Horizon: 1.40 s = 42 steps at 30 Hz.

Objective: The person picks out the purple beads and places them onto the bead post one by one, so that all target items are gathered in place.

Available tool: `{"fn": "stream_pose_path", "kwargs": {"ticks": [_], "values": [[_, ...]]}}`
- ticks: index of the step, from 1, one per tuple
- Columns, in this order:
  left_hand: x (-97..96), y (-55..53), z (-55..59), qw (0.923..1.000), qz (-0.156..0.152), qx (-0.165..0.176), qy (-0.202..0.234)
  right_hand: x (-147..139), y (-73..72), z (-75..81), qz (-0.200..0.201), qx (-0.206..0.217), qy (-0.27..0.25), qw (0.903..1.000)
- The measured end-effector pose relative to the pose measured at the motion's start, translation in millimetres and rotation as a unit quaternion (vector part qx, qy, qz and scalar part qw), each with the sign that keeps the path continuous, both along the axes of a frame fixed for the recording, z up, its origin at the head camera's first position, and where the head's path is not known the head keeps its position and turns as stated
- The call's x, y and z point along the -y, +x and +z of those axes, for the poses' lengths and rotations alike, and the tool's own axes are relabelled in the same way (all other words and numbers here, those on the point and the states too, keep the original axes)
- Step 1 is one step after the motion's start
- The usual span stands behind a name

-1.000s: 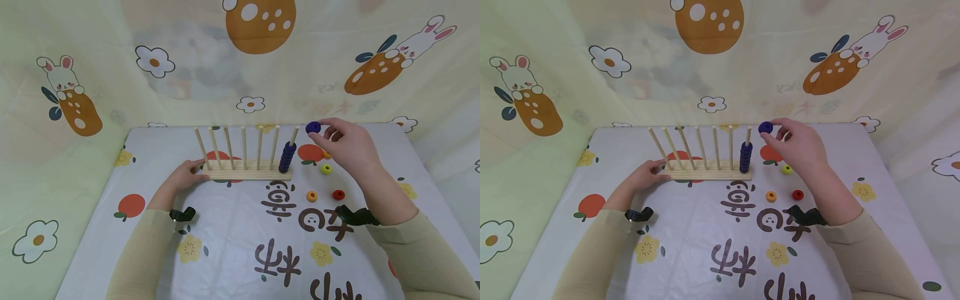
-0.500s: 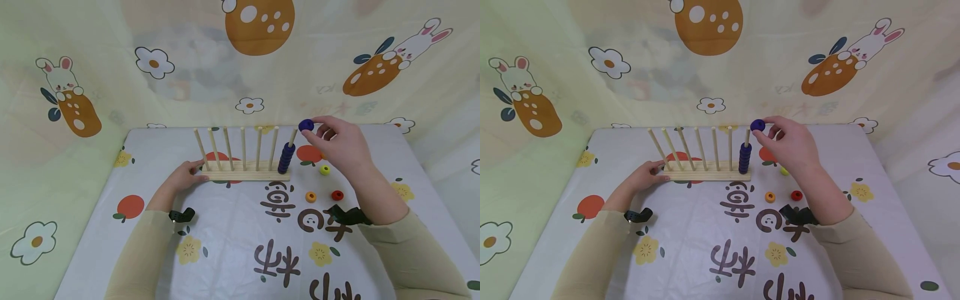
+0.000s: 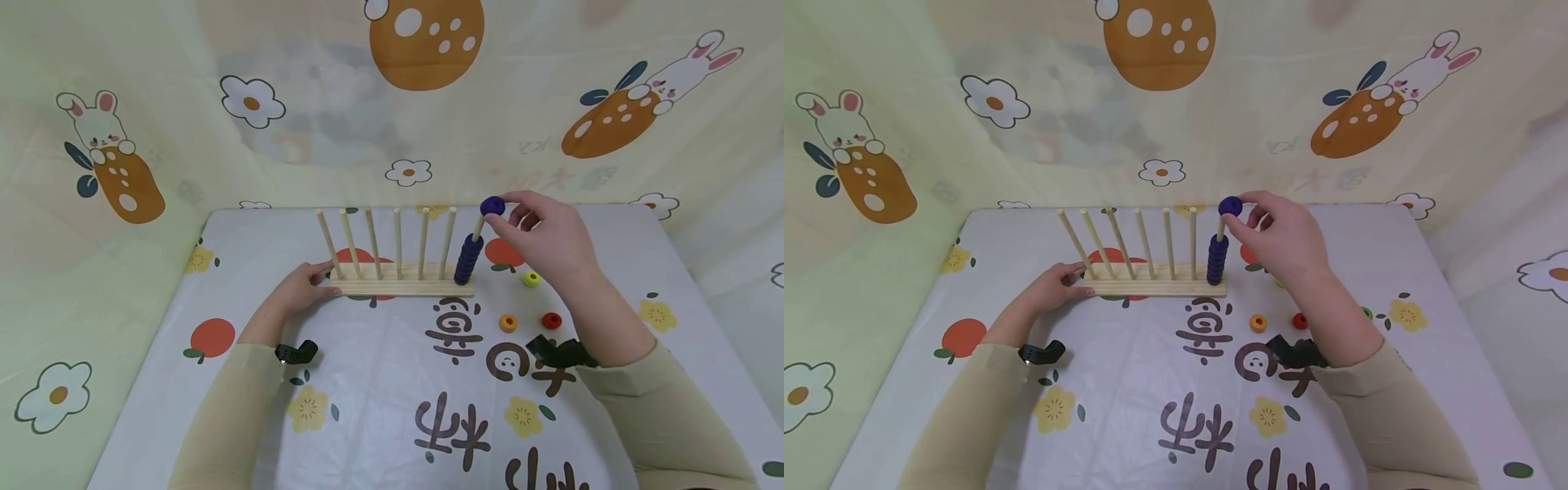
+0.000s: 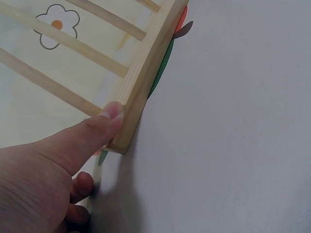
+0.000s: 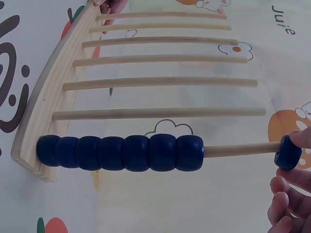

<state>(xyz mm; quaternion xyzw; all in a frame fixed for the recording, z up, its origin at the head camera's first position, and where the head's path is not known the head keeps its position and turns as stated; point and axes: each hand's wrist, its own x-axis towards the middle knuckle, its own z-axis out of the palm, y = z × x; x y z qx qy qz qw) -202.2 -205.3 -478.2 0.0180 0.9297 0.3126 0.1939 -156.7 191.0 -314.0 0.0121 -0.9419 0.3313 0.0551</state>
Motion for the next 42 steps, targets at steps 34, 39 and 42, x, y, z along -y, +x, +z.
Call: {"fn": "stream_pose_path", "kwargs": {"ticks": [34, 39, 42], "values": [[2.6, -3.2, -7.6, 0.9999, -0.009, -0.010, -0.010, 6.4, -3.2, -11.9, 0.018, -0.003, -0.007, 0.9998], [2.4, -2.9, -7.0, 0.9999, -0.002, -0.006, -0.011, 6.1, -4.3, -13.9, 0.018, -0.002, -0.004, 0.9998], [2.5, -2.8, -6.7, 0.9999, -0.002, -0.004, -0.011, 6.2, -4.8, -14.9, 0.019, -0.002, -0.005, 0.9998]]}}
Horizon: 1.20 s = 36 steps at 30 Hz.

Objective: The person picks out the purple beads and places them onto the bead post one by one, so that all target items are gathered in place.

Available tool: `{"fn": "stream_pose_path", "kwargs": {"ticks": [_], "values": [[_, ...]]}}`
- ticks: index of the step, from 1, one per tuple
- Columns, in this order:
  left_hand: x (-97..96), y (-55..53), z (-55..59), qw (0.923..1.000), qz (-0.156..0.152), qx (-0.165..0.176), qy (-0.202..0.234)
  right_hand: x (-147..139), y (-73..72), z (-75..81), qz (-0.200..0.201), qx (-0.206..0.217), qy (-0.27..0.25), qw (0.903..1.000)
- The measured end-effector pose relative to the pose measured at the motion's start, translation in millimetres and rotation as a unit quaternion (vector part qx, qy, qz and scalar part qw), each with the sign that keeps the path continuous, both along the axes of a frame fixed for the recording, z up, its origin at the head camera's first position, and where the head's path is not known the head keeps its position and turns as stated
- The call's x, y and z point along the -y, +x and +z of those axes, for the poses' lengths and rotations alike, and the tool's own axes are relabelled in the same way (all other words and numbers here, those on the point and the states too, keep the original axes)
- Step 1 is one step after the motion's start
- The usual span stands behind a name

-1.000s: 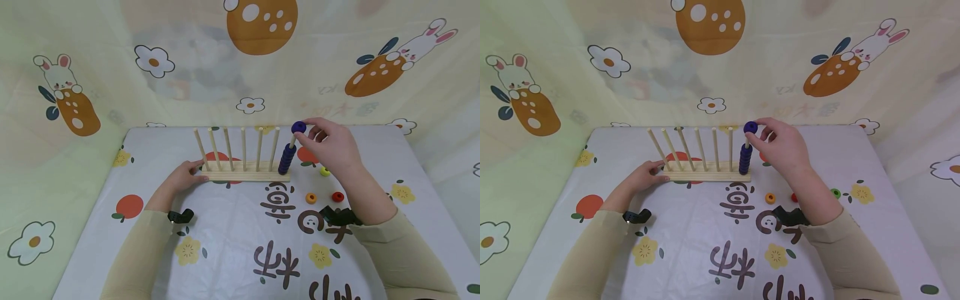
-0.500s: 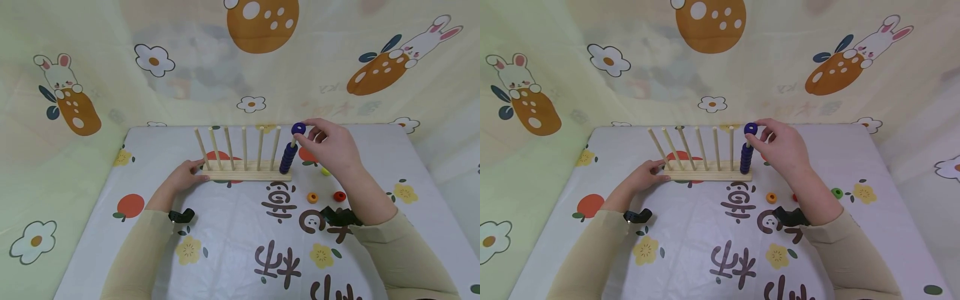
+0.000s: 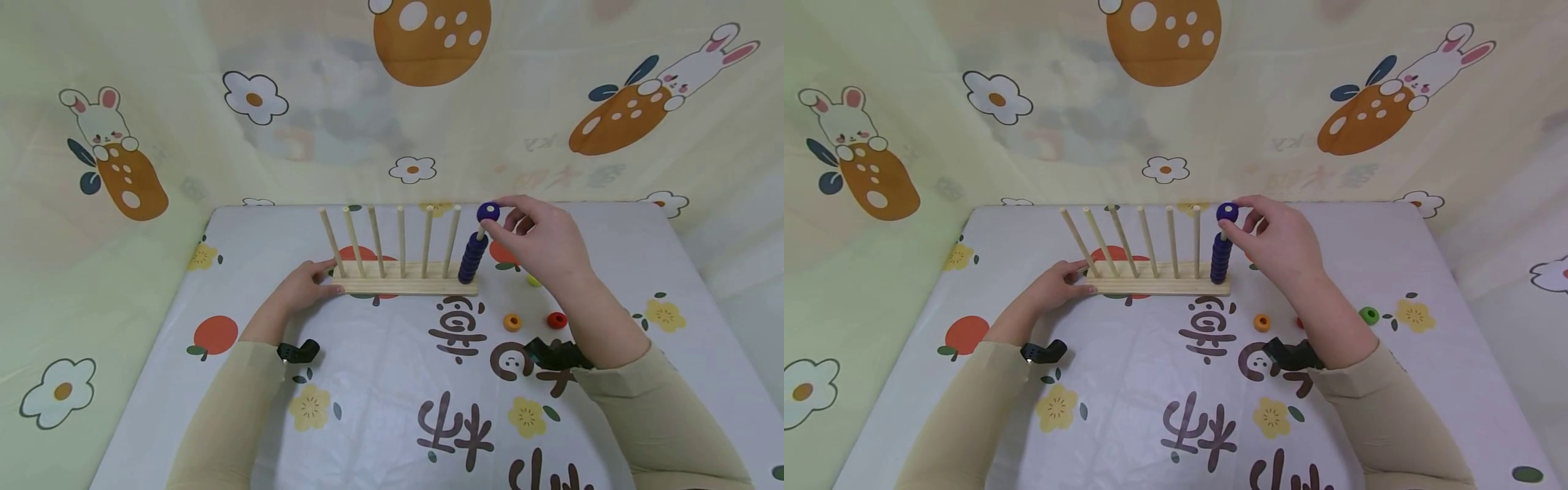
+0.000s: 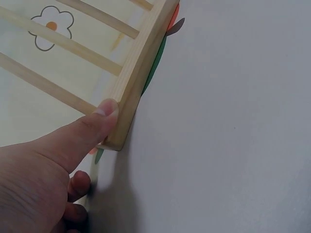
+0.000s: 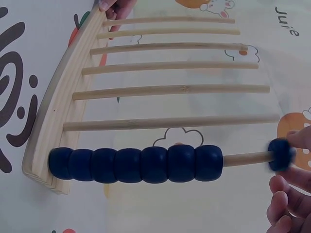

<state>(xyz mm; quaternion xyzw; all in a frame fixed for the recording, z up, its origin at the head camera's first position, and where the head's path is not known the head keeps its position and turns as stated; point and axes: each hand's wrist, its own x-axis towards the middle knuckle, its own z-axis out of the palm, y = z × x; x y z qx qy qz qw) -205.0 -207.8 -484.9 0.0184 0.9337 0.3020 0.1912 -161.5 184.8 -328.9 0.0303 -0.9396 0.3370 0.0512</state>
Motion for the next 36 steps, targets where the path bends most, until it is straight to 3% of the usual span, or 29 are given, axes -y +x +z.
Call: {"fn": "stream_pose_path", "kwargs": {"ticks": [14, 23, 36], "values": [[-2.3, 2.2, 4.1, 1.0000, -0.001, 0.004, 0.002, -3.0, 2.3, 0.9, -0.002, -0.010, 0.006, 0.9999], [-2.4, 4.3, 6.2, 0.9999, -0.009, -0.011, 0.000, -8.3, 6.3, -3.2, 0.004, -0.005, 0.005, 1.0000], [-4.5, 5.9, 5.9, 0.9997, -0.008, -0.019, -0.010, -26.3, 22.5, -22.4, 0.015, 0.023, 0.029, 0.9992]]}}
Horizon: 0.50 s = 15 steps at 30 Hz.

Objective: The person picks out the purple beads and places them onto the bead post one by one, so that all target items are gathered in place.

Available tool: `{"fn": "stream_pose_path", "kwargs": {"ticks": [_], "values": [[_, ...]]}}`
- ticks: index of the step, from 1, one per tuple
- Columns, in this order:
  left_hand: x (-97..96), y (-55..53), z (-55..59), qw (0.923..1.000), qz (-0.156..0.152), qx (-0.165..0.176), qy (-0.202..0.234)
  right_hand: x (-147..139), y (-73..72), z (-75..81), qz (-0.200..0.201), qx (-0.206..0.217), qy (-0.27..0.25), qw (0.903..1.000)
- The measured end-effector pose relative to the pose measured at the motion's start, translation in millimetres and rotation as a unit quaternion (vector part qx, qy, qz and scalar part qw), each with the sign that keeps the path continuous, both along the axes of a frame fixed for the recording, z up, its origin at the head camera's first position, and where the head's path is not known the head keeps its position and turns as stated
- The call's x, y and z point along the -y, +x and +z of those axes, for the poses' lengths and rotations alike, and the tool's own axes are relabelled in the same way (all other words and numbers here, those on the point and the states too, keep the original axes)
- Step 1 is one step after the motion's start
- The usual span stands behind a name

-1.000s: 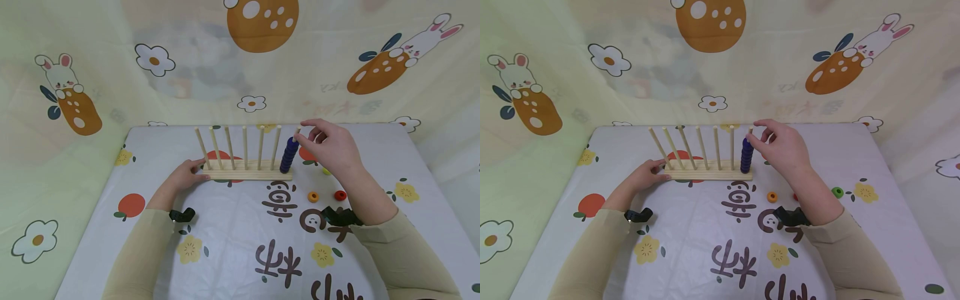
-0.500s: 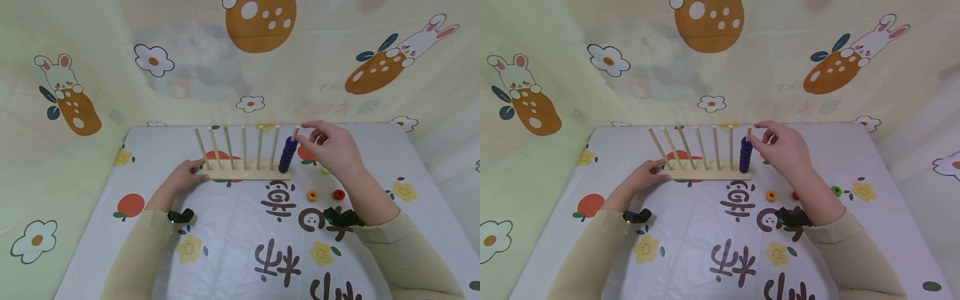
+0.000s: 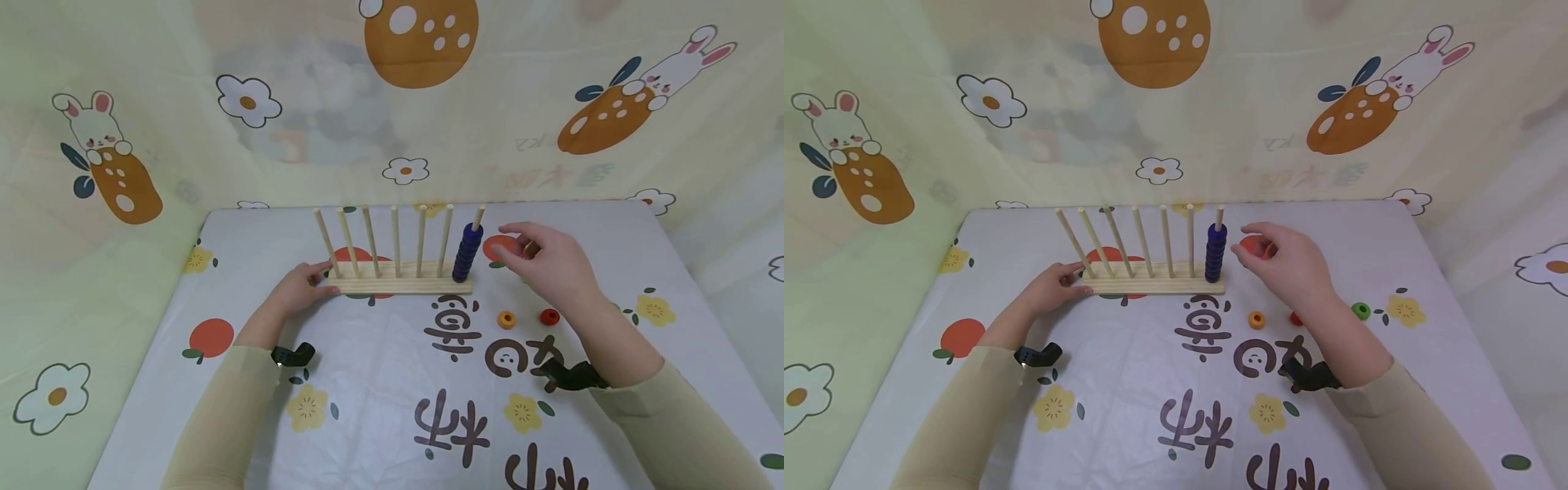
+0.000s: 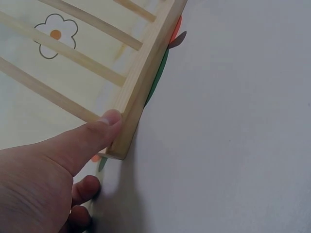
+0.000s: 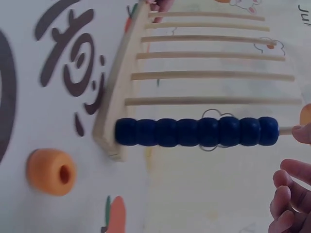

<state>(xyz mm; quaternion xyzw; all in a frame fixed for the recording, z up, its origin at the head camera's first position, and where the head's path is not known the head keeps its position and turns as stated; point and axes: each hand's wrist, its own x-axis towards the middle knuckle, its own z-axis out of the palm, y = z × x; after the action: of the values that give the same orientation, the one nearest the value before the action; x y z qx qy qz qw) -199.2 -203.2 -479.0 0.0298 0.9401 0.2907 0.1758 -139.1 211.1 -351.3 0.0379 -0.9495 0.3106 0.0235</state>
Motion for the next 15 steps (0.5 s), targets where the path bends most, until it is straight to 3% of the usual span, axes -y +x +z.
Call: {"fn": "stream_pose_path", "kwargs": {"ticks": [15], "values": [[-0.6, -0.5, 0.2, 1.0000, 0.002, 0.000, 0.000, -17.7, 8.3, -19.1, 0.005, 0.013, 0.035, 0.9993]]}}
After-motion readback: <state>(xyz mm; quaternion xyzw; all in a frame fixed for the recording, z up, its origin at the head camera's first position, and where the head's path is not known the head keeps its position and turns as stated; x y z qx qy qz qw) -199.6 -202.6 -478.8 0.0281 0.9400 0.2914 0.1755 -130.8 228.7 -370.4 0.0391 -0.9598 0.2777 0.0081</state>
